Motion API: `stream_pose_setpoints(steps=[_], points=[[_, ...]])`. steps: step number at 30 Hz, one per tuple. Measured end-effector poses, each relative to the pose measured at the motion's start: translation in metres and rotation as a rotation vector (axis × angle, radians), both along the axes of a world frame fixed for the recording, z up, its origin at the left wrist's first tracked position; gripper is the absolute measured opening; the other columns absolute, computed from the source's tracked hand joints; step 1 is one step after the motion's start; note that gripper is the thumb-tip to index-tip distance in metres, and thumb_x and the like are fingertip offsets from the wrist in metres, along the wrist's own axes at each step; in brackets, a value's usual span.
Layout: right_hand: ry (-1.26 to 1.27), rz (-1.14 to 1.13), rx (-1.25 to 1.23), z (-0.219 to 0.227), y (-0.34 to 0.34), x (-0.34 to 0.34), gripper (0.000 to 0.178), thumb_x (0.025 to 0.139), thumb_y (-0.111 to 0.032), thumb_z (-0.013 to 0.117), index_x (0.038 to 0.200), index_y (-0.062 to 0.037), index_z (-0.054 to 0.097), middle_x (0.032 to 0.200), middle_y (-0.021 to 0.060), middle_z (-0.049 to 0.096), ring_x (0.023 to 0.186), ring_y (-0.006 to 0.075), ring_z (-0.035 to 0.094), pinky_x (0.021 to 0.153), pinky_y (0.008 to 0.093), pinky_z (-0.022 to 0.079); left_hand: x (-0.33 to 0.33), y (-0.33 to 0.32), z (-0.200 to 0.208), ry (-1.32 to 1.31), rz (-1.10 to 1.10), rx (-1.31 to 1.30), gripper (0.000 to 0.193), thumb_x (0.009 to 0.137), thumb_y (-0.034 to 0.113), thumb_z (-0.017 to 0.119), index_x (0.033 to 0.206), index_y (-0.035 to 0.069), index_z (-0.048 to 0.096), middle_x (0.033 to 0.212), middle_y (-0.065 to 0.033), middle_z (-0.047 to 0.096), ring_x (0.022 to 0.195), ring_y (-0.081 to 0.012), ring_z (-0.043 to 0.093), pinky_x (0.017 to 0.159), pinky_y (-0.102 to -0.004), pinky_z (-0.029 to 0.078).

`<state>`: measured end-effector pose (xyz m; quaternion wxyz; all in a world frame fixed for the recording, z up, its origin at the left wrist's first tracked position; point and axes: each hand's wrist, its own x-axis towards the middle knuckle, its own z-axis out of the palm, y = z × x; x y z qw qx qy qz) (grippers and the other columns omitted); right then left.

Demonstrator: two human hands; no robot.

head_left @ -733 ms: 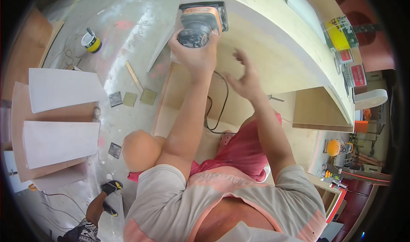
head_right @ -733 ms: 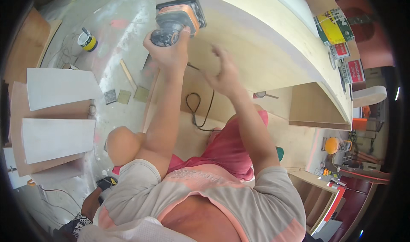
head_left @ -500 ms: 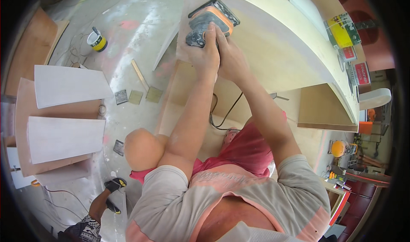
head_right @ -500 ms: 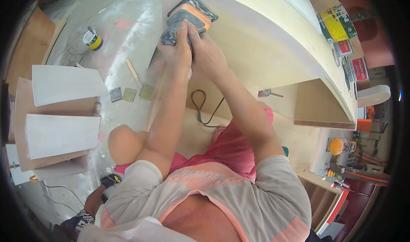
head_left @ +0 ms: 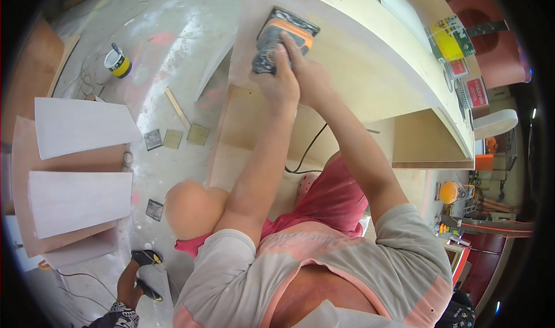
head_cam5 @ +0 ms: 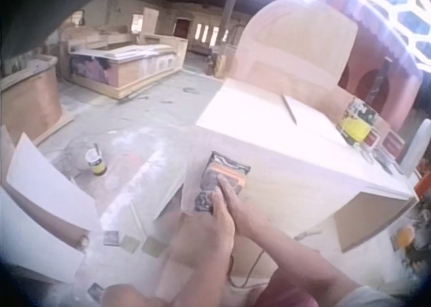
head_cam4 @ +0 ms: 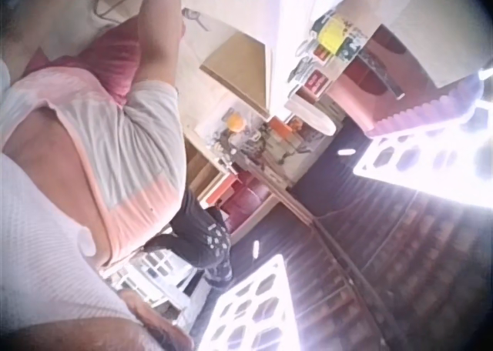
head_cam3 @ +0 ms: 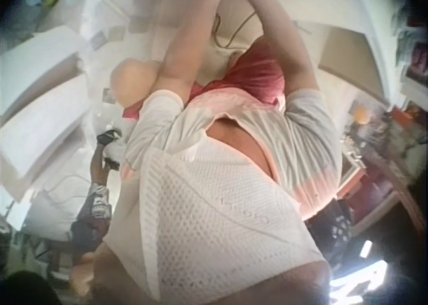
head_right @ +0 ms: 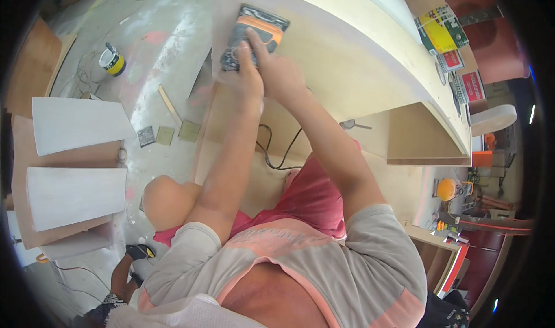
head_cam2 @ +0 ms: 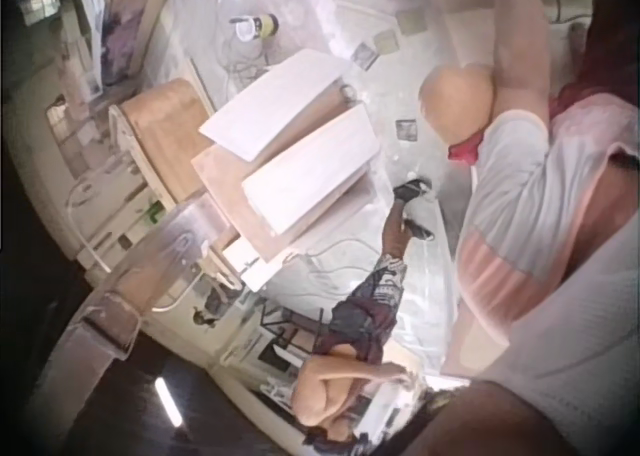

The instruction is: The person sands the curved surfaces, edges, and panels of a wooden desk using an electric sander.

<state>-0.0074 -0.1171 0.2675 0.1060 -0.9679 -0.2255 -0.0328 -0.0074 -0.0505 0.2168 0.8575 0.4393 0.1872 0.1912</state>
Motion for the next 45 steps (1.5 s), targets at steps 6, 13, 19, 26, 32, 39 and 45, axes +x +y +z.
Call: stream_pose_setpoints(steps=[6,13,19,26,32,39,45], points=[[-0.028,0.001,-0.032,0.025,-0.004,0.003,0.074,0.085,-0.023,0.052,0.149,-0.0191,0.014,0.074,0.0151,0.065,0.066,0.0358,0.063,0.054,0.0454,0.047,-0.003,-0.006,0.025,-0.077,0.033,0.027,0.079,0.086,0.034,0.067,0.12,-0.02,0.021,0.118,-0.0291,0.047,0.107,-0.0285,0.057,0.088,-0.0356,0.05],[0.073,-0.055,-0.142,0.011,-0.019,-0.003,0.074,0.086,-0.022,0.051,0.149,-0.0212,0.012,0.074,0.0161,0.065,0.067,0.0354,0.063,0.056,0.0446,0.047,-0.008,-0.025,-0.004,0.031,-0.009,0.007,0.079,0.084,0.037,0.068,0.118,-0.019,0.023,0.115,-0.03,0.048,0.104,-0.0294,0.058,0.084,-0.0358,0.052],[0.055,-0.043,-0.116,0.027,-0.008,-0.001,0.076,0.085,-0.023,0.052,0.149,-0.0202,0.012,0.077,0.0169,0.066,0.071,0.0351,0.065,0.059,0.0441,0.049,-0.005,-0.015,0.009,-0.064,-0.006,0.098,0.079,0.085,0.036,0.067,0.118,-0.02,0.024,0.116,-0.0288,0.049,0.105,-0.0287,0.058,0.086,-0.036,0.051],[0.012,0.048,-0.044,0.029,0.032,0.018,0.084,0.08,-0.023,0.058,0.149,-0.0218,0.011,0.07,0.0139,0.064,0.065,0.0354,0.063,0.055,0.0425,0.045,0.006,0.03,0.035,0.064,0.141,0.031,0.071,0.084,0.029,0.069,0.116,-0.022,0.032,0.112,-0.0272,0.055,0.099,-0.0282,0.061,0.081,-0.0329,0.054],[0.101,-0.006,-0.104,0.024,0.007,0.009,0.074,0.085,-0.025,0.052,0.149,-0.0175,0.014,0.079,0.0168,0.067,0.072,0.036,0.065,0.062,0.0433,0.049,0.002,0.009,0.013,-0.229,0.002,0.08,0.08,0.082,0.032,0.071,0.12,-0.021,0.025,0.116,-0.0282,0.051,0.103,-0.0288,0.06,0.082,-0.0354,0.053],[0.057,-0.115,-0.001,0.004,-0.043,-0.009,0.074,0.085,-0.025,0.051,0.149,-0.0257,0.013,0.08,0.0184,0.066,0.073,0.0391,0.064,0.063,0.0458,0.048,-0.016,-0.044,-0.014,-0.04,-0.071,0.269,0.077,0.082,0.031,0.071,0.119,-0.018,0.025,0.117,-0.0301,0.049,0.104,-0.0297,0.059,0.085,-0.0389,0.051],[0.063,-0.034,-0.027,0.029,0.005,0.008,0.075,0.084,-0.023,0.052,0.148,-0.0191,0.013,0.076,0.0192,0.065,0.069,0.0384,0.064,0.06,0.0454,0.048,-0.001,0.009,0.019,-0.156,0.035,0.169,0.079,0.082,0.03,0.071,0.121,-0.019,0.023,0.118,-0.0301,0.049,0.106,-0.029,0.058,0.087,-0.0378,0.05]])
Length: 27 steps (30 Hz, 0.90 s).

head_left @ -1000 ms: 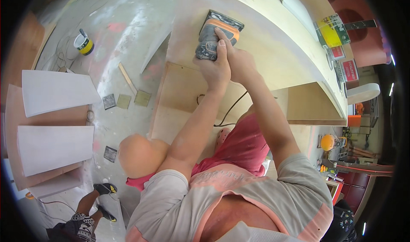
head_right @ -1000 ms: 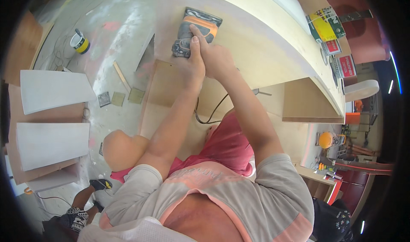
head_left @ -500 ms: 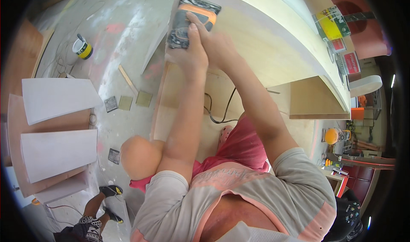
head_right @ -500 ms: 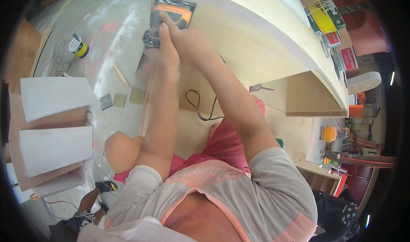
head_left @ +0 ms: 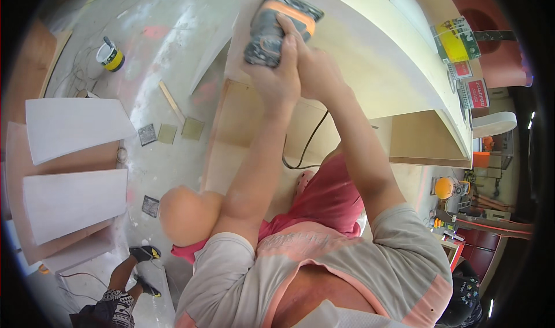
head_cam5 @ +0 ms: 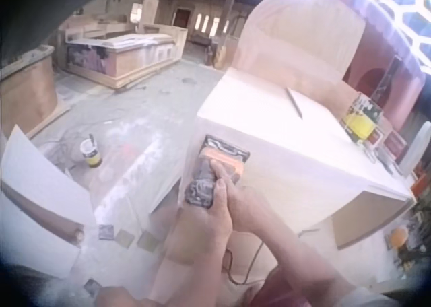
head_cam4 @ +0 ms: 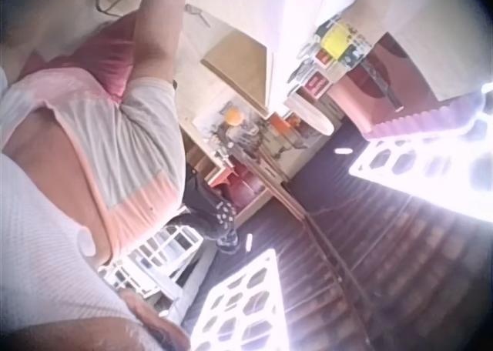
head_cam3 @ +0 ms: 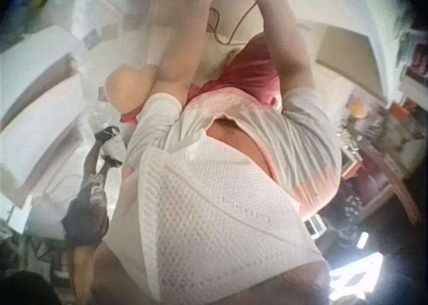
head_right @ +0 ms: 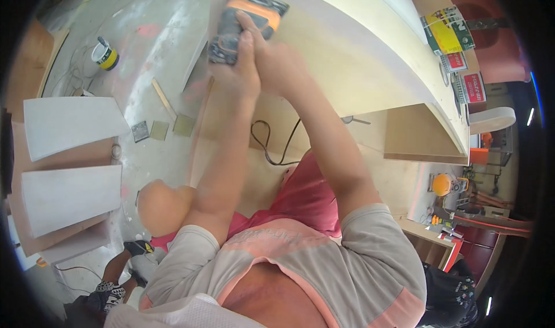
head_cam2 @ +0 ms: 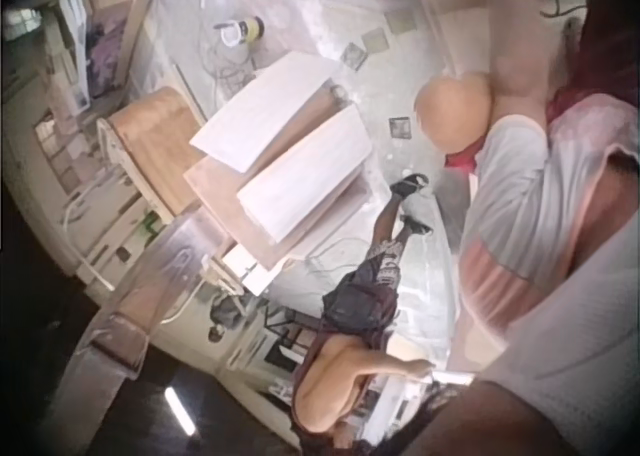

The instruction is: The person sands the curved surfaces, edges, and panels of a wooden desk using an electric sander.

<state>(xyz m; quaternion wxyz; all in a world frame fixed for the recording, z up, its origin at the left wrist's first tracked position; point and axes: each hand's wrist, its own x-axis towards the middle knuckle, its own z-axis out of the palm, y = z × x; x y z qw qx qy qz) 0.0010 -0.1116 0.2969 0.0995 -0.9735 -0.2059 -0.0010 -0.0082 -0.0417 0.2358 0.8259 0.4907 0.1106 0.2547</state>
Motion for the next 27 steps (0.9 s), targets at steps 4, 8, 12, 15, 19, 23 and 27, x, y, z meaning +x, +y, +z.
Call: stream_pose_setpoints(steps=[4,8,12,15,19,23,27], points=[[-0.005,0.066,0.0,-0.006,0.019,0.009,0.081,0.081,-0.021,0.055,0.149,-0.0158,0.011,0.072,0.0166,0.065,0.066,0.0372,0.063,0.056,0.0438,0.047,0.005,0.018,0.0,0.049,0.029,-0.052,0.078,0.083,0.028,0.07,0.123,-0.019,0.022,0.12,-0.0258,0.049,0.108,-0.0273,0.057,0.087,-0.0358,0.051],[0.102,0.055,-0.132,-0.041,0.012,0.012,0.086,0.08,-0.023,0.057,0.15,-0.0203,0.008,0.072,0.0164,0.064,0.067,0.0363,0.063,0.058,0.0425,0.046,0.002,0.011,-0.035,0.077,0.031,-0.135,0.075,0.083,0.027,0.069,0.125,-0.017,0.024,0.123,-0.0257,0.049,0.11,-0.0266,0.057,0.086,-0.0354,0.051],[0.18,0.042,-0.171,-0.063,0.005,0.007,0.086,0.081,-0.024,0.056,0.15,-0.0206,0.006,0.074,0.017,0.064,0.071,0.0364,0.064,0.06,0.0428,0.047,-0.002,-0.001,-0.062,0.2,0.003,-0.11,0.068,0.084,0.026,0.067,0.124,-0.015,0.032,0.121,-0.0249,0.053,0.109,-0.0265,0.058,0.089,-0.0348,0.049],[0.21,0.031,-0.155,-0.06,0.009,0.009,0.087,0.081,-0.023,0.057,0.15,-0.0202,0.004,0.078,0.0183,0.065,0.075,0.0371,0.064,0.063,0.0442,0.047,0.003,-0.001,-0.064,0.346,0.081,-0.152,0.057,0.086,0.025,0.065,0.121,-0.013,0.043,0.116,-0.0231,0.058,0.108,-0.0267,0.06,0.091,-0.0345,0.048],[0.072,0.108,-0.013,-0.032,0.014,0.01,0.076,0.086,-0.022,0.051,0.148,-0.0149,0.009,0.083,0.0214,0.066,0.075,0.0408,0.064,0.064,0.0474,0.049,-0.001,0.018,-0.022,0.076,-0.019,-0.119,0.068,0.081,0.03,0.071,0.119,-0.017,0.04,0.117,-0.023,0.057,0.107,-0.0262,0.06,0.09,-0.035,0.048],[-0.072,0.14,0.108,-0.005,0.009,0.012,0.085,0.081,-0.018,0.058,0.149,-0.0143,0.008,0.083,0.0212,0.066,0.075,0.0404,0.064,0.064,0.0459,0.048,-0.001,0.016,0.017,0.157,0.126,0.028,0.082,0.076,0.034,0.075,0.12,-0.018,0.029,0.116,-0.0242,0.054,0.105,-0.0256,0.059,0.089,-0.0346,0.049],[-0.221,0.214,0.102,-0.032,0.005,0.021,0.089,0.079,-0.018,0.059,0.15,-0.0141,0.005,0.082,0.0206,0.066,0.068,0.0407,0.063,0.06,0.0455,0.048,0.006,0.014,0.003,0.059,0.14,-0.033,0.081,0.077,0.027,0.075,0.123,-0.016,0.025,0.12,-0.0249,0.05,0.109,-0.0265,0.056,0.09,-0.0363,0.049]])
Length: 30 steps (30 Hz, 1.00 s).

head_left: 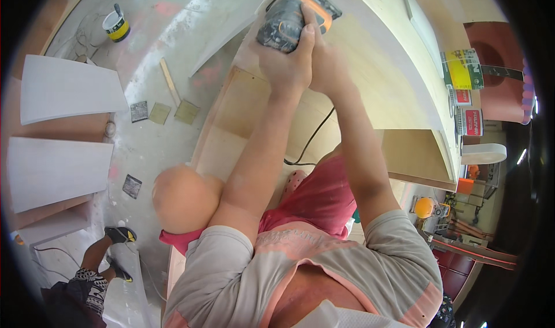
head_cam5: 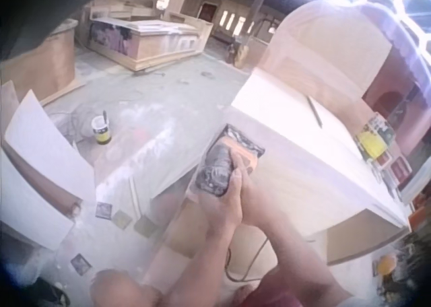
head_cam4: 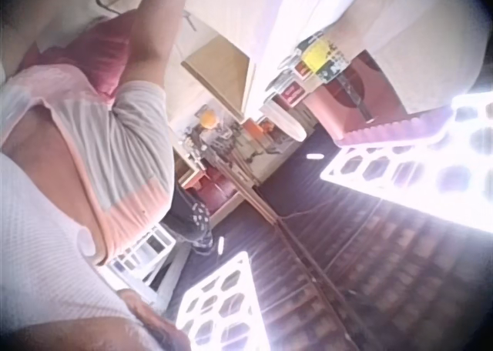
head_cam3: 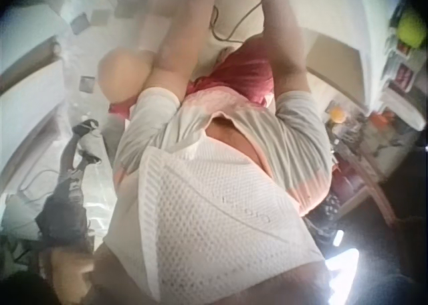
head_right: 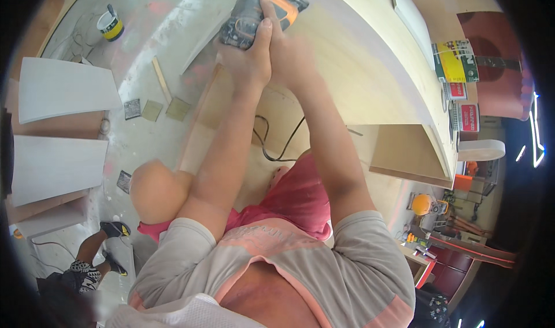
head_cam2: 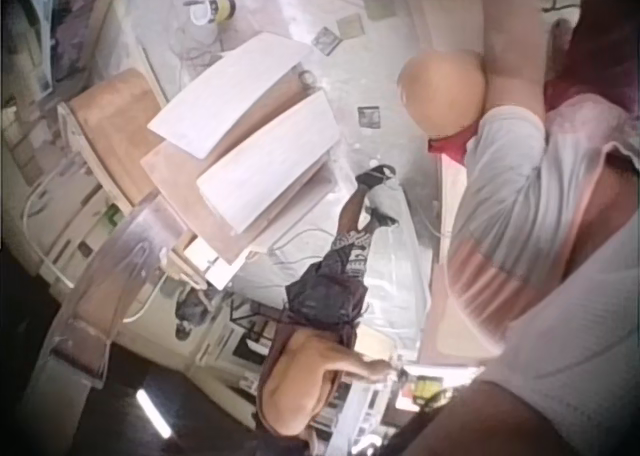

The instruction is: The person sands the curved surfaces, edges, and panels of a wooden desk using an electric sander.

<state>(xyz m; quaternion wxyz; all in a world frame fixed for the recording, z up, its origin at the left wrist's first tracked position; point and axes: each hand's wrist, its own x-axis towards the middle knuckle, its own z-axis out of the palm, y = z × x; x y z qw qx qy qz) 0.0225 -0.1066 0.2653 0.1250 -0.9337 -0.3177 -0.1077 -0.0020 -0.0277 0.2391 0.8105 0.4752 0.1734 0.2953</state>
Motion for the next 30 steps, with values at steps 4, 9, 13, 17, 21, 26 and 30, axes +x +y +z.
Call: stream_pose_setpoints(steps=[4,9,13,17,21,26,30], points=[[0.089,0.009,-0.065,-0.035,0.002,0.001,0.088,0.08,-0.019,0.057,0.15,-0.0126,0.004,0.08,0.022,0.066,0.064,0.0409,0.063,0.059,0.0464,0.048,0.004,-0.002,-0.044,-0.015,0.016,-0.089,0.078,0.077,0.024,0.075,0.124,-0.014,0.025,0.122,-0.0244,0.048,0.111,-0.0267,0.055,0.091,-0.0352,0.049],[0.378,-0.129,-0.215,-0.057,0.02,-0.003,0.089,0.081,-0.021,0.056,0.149,-0.0122,-0.001,0.079,0.024,0.065,0.069,0.0404,0.064,0.064,0.0477,0.05,0.01,0.012,-0.09,0.309,-0.111,-0.16,0.084,0.077,0.031,0.074,0.128,-0.013,0.024,0.126,-0.0252,0.047,0.114,-0.0288,0.054,0.095,-0.0366,0.046],[0.425,-0.114,-0.211,-0.045,0.034,-0.005,0.094,0.08,-0.021,0.061,0.149,-0.0119,-0.003,0.085,0.0252,0.065,0.08,0.0414,0.064,0.07,0.0477,0.05,0.02,0.019,-0.099,0.347,-0.024,-0.225,0.094,0.071,0.038,0.076,0.129,-0.014,0.024,0.126,-0.026,0.048,0.114,-0.0297,0.055,0.094,-0.0368,0.046],[0.372,0.051,0.136,-0.034,0.011,-0.002,0.102,0.078,-0.02,0.067,0.149,-0.012,-0.005,0.095,0.026,0.064,0.09,0.0417,0.063,0.077,0.0464,0.049,0.001,0.026,-0.013,0.312,0.024,0.055,0.092,0.066,0.041,0.077,0.122,-0.014,0.029,0.116,-0.0251,0.054,0.105,-0.0306,0.059,0.089,-0.0371,0.048],[0.171,0.013,0.135,0.0,-0.013,-0.006,0.079,0.076,-0.02,0.071,0.142,-0.0062,0.03,0.11,0.0237,0.062,0.1,0.0404,0.061,0.084,0.0441,0.048,0.001,0.012,0.019,0.055,0.066,0.228,0.084,0.063,0.037,0.083,0.112,-0.013,0.037,0.104,-0.0224,0.057,0.092,-0.0267,0.063,0.078,-0.0357,0.052],[0.07,0.018,0.304,-0.007,-0.023,-0.016,0.065,0.068,-0.026,0.08,0.121,0.0012,0.054,0.109,0.0232,0.063,0.105,0.0347,0.062,0.088,0.0412,0.047,0.002,-0.014,0.011,-0.011,0.139,0.365,0.079,0.061,0.038,0.082,0.11,-0.008,0.039,0.086,-0.0194,0.063,0.073,-0.0338,0.066,0.065,-0.0409,0.053],[0.201,-0.063,0.283,-0.059,-0.029,-0.004,0.077,0.067,-0.026,0.08,0.129,0.0014,0.045,0.104,0.0254,0.064,0.098,0.0394,0.063,0.083,0.0434,0.048,0.015,-0.018,-0.031,0.047,0.212,0.144,0.078,0.061,0.036,0.082,0.11,-0.007,0.038,0.085,-0.0163,0.063,0.074,-0.0306,0.066,0.067,-0.041,0.053]])
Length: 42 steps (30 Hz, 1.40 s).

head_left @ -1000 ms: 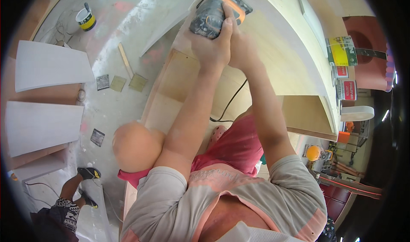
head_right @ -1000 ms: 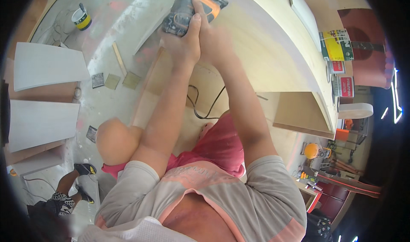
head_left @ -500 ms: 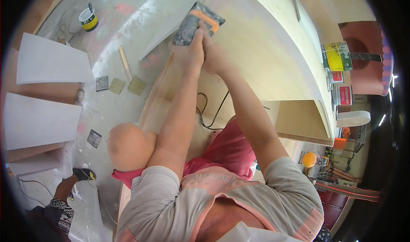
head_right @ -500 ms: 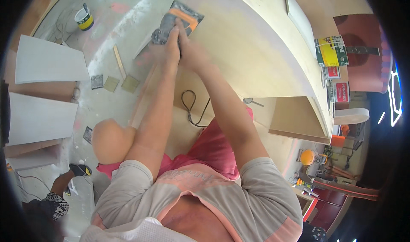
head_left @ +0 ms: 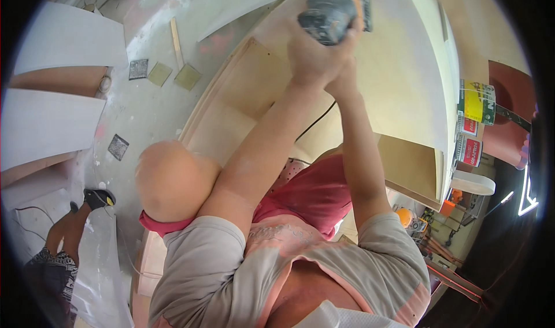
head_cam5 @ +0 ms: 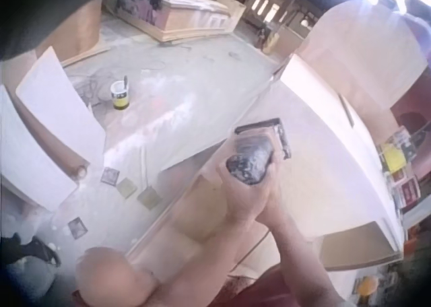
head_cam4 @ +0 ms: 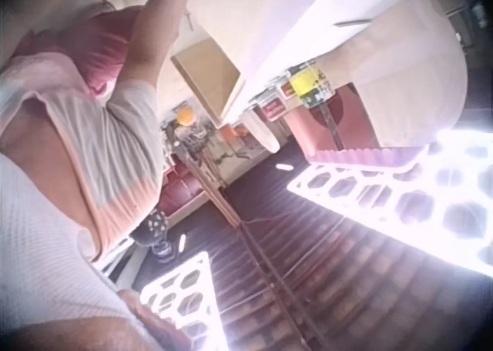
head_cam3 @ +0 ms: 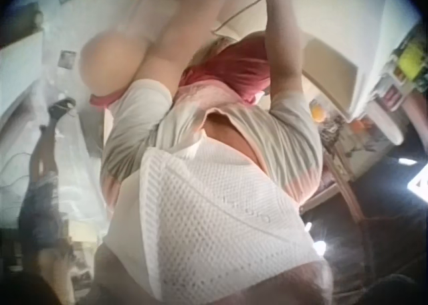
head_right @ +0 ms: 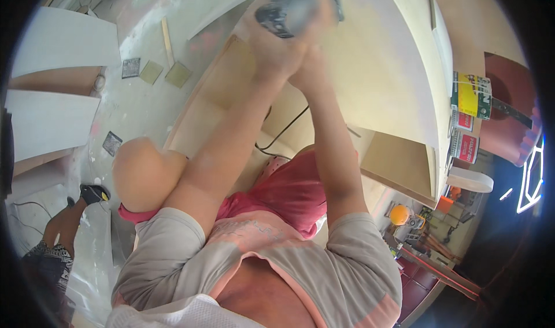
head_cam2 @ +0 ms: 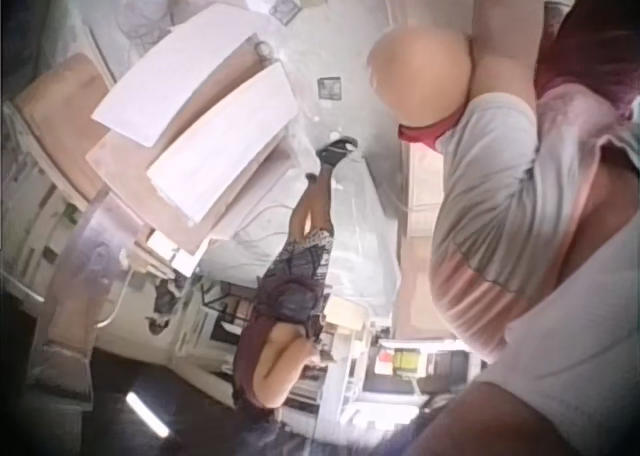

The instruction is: The person sands the curved surfaces, edges, and panels of a wooden desk using an electric sander.

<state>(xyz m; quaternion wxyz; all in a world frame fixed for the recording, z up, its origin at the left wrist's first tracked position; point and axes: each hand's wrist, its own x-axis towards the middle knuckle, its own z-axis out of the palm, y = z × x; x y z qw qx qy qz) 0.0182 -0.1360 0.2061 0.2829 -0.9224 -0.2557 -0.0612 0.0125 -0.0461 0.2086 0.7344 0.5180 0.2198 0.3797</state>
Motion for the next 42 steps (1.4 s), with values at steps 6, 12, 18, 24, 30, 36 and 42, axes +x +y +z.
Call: stream_pose_setpoints(steps=[6,12,18,24,30,36,42], points=[[0.186,0.159,-0.14,-0.063,0.025,-0.002,0.101,0.079,-0.018,0.065,0.147,-0.004,-0.009,0.101,0.0298,0.062,0.084,0.0446,0.063,0.068,0.0481,0.05,-0.003,0.021,-0.084,0.188,-0.128,-0.426,0.082,0.068,0.02,0.079,0.129,-0.005,0.03,0.113,-0.0164,0.055,0.1,-0.0218,0.057,0.084,-0.0319,0.048],[0.439,0.124,-0.425,-0.124,0.016,-0.006,0.1,0.081,-0.007,0.06,0.147,-0.0074,-0.015,0.099,0.0277,0.063,0.084,0.0424,0.062,0.073,0.049,0.048,-0.023,0.035,-0.127,0.518,-0.303,-0.762,0.086,0.063,0.02,0.082,0.131,0.0,0.034,0.117,-0.0147,0.053,0.103,-0.0234,0.057,0.086,-0.0349,0.048],[0.627,0.122,-0.487,-0.14,0.014,-0.011,0.097,0.081,0.0,0.058,0.147,-0.0048,-0.013,0.132,0.0275,0.045,0.114,0.0427,0.049,0.089,0.0464,0.043,-0.025,0.036,-0.179,0.636,-0.423,-0.853,0.071,0.064,0.022,0.081,0.123,0.005,0.045,0.108,-0.0106,0.058,0.097,-0.022,0.059,0.083,-0.0362,0.046],[0.648,0.174,-0.478,-0.152,0.018,-0.008,0.098,0.081,0.0,0.057,0.148,-0.0117,-0.013,0.116,0.0255,0.057,0.101,0.0429,0.057,0.081,0.0475,0.046,-0.026,0.034,-0.225,0.625,-0.478,-0.882,0.04,0.071,0.032,0.076,0.105,0.015,0.061,0.097,-0.0019,0.064,0.087,-0.0157,0.06,0.078,-0.0308,0.041],[0.605,0.172,-0.441,-0.166,0.015,-0.006,0.099,0.08,0.001,0.058,0.148,-0.0153,-0.013,0.107,0.0257,0.061,0.095,0.0431,0.059,0.077,0.0488,0.046,-0.024,0.037,-0.233,0.524,-0.523,-0.95,0.034,0.077,0.026,0.071,0.107,0.012,0.061,0.097,-0.0029,0.064,0.087,-0.0166,0.062,0.071,-0.0311,0.046],[0.646,0.164,-0.46,-0.162,0.023,-0.005,0.101,0.079,0.002,0.058,0.148,-0.0156,-0.013,0.105,0.0269,0.061,0.095,0.0434,0.06,0.079,0.0491,0.046,-0.024,0.039,-0.236,0.494,-0.499,-0.976,0.035,0.079,0.024,0.068,0.109,0.01,0.06,0.1,-0.0052,0.064,0.088,-0.0193,0.062,0.072,-0.0344,0.048],[0.612,0.165,-0.462,-0.158,0.023,0.0,0.1,0.079,0.001,0.06,0.149,-0.015,-0.009,0.105,0.0267,0.062,0.092,0.0423,0.061,0.079,0.048,0.047,-0.021,0.04,-0.228,0.499,-0.541,-1.018,0.041,0.075,0.033,0.071,0.109,0.012,0.06,0.097,-0.0034,0.064,0.088,-0.0172,0.059,0.078,-0.0354,0.043]])
